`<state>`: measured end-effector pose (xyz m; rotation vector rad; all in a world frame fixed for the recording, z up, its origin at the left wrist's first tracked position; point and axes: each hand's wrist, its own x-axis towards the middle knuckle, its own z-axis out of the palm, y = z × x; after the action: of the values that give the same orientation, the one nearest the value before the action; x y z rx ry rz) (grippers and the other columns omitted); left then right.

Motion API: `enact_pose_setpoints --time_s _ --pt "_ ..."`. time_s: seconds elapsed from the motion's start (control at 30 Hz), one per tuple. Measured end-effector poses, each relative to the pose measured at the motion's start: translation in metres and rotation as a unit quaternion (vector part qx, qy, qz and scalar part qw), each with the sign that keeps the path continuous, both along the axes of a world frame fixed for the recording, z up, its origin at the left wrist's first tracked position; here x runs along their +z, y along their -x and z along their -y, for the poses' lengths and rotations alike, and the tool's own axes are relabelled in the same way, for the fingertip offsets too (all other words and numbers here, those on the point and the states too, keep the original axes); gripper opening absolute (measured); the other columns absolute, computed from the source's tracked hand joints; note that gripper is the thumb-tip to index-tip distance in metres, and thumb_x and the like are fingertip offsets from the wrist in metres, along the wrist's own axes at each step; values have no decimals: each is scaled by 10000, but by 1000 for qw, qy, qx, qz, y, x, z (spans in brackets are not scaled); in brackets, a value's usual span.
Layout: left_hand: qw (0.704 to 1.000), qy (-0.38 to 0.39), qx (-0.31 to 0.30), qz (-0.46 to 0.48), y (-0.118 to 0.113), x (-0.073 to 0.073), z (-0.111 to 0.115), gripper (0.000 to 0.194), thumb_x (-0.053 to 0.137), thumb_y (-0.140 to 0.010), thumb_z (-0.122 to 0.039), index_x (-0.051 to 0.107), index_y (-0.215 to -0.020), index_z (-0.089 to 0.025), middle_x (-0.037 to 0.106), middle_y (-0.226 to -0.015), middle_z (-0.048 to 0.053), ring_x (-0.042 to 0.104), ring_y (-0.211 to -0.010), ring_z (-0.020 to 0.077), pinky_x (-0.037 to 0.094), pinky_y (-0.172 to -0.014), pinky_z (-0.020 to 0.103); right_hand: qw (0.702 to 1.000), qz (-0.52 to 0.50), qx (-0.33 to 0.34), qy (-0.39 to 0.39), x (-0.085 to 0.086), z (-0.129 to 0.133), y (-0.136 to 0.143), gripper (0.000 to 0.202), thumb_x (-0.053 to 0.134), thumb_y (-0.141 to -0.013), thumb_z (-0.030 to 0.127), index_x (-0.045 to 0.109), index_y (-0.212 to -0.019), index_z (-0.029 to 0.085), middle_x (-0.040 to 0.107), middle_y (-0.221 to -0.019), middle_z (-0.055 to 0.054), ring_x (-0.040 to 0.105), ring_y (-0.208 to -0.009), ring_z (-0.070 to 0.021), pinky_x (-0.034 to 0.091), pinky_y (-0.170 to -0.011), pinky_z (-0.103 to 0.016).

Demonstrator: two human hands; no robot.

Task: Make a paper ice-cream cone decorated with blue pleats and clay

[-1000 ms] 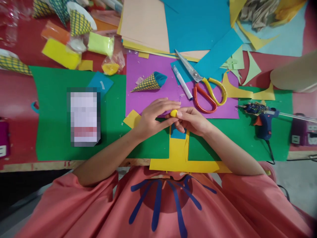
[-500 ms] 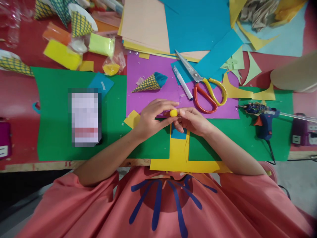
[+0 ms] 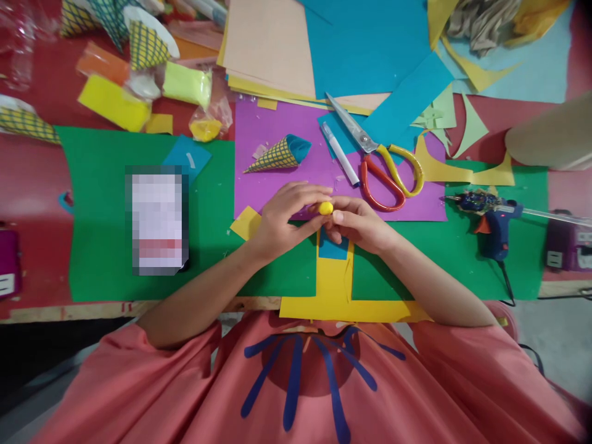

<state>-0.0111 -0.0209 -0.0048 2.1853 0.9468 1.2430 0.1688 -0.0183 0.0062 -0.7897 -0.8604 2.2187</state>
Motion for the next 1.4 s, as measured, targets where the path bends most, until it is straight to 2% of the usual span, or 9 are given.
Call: enact_pose_setpoints --time_s 0.3,0.6,0.77,0.87,0.97,1.03,1.1,1.2,1.4 --pt "1000 -16 -14 -6 0 1 0 347 635 -908 -389 618 -1206 -212 735 -1159 55 678 -1094 168 500 -1015 340 999 -10 -31 7 0 1 -1 306 799 -742 402 658 -817 141 545 -581 72 492 -469 -23 383 -452 -149" --pt "997 -61 2 -40 3 -5 -1 253 580 -948 -319 665 -1182 -270 742 -1147 28 691 -1065 148 511 -1012 346 999 -39 -15 22 -1 -1 0 268 787 -759 354 638 -830 142 603 -611 67 548 -472 -30 452 -461 -143" --pt "997 -62 -4 -53 10 -2 -6 478 540 -944 -463 506 -1380 -268 676 -1277 60 630 -1192 198 470 -1064 393 999 -33 -30 29 2 -3 -2 275 802 -724 356 669 -833 141 679 -705 35 638 -551 -63 538 -544 -186" --pt "992 -21 91 -90 22 -2 -19 513 555 -933 -463 458 -1403 -284 558 -1430 69 505 -1348 233 354 -1169 448 999 -17 -33 20 1 -6 -5 293 800 -725 328 676 -914 142 725 -794 10 681 -620 -74 571 -612 -196" --pt "971 36 200 -129 34 -8 -34 791 675 -830 -543 365 -1460 -180 412 -1536 150 363 -1451 313 243 -1224 523 998 -9 -54 3 0 -8 -7 320 784 -753 314 641 -994 160 737 -804 17 671 -611 -63 563 -607 -185" --pt "961 120 205 -141 37 -12 -40 877 687 -804 -587 311 -1484 -180 440 -1511 156 423 -1408 314 324 -1187 511 997 -7 -78 -17 0 -9 -9 298 769 -774 343 605 -958 175 725 -748 32 651 -571 -57 537 -563 -170" --pt "958 160 190 -145 37 -11 -40 726 633 -843 -592 400 -1427 -230 562 -1388 120 524 -1306 295 408 -1121 490 994 6 -104 -39 1 -11 -11 299 764 -781 389 585 -902 183 698 -694 44 628 -541 -52 510 -524 -158" --pt "962 151 172 -148 30 -3 -33 511 546 -919 -522 486 -1353 -257 618 -1273 84 563 -1236 263 436 -1089 457 985 49 -148 -76 4 -16 -16 317 766 -775 440 618 -908 193 662 -692 54 611 -556 -45 502 -519 -153" --pt "962 149 145 -176 23 -8 -29 684 635 -842 -583 435 -1406 -252 550 -1356 109 489 -1301 318 406 -1094 496 961 98 -223 -132 6 -25 -24 338 761 -763 505 681 -916 214 604 -707 47 559 -571 -42 481 -522 -160"
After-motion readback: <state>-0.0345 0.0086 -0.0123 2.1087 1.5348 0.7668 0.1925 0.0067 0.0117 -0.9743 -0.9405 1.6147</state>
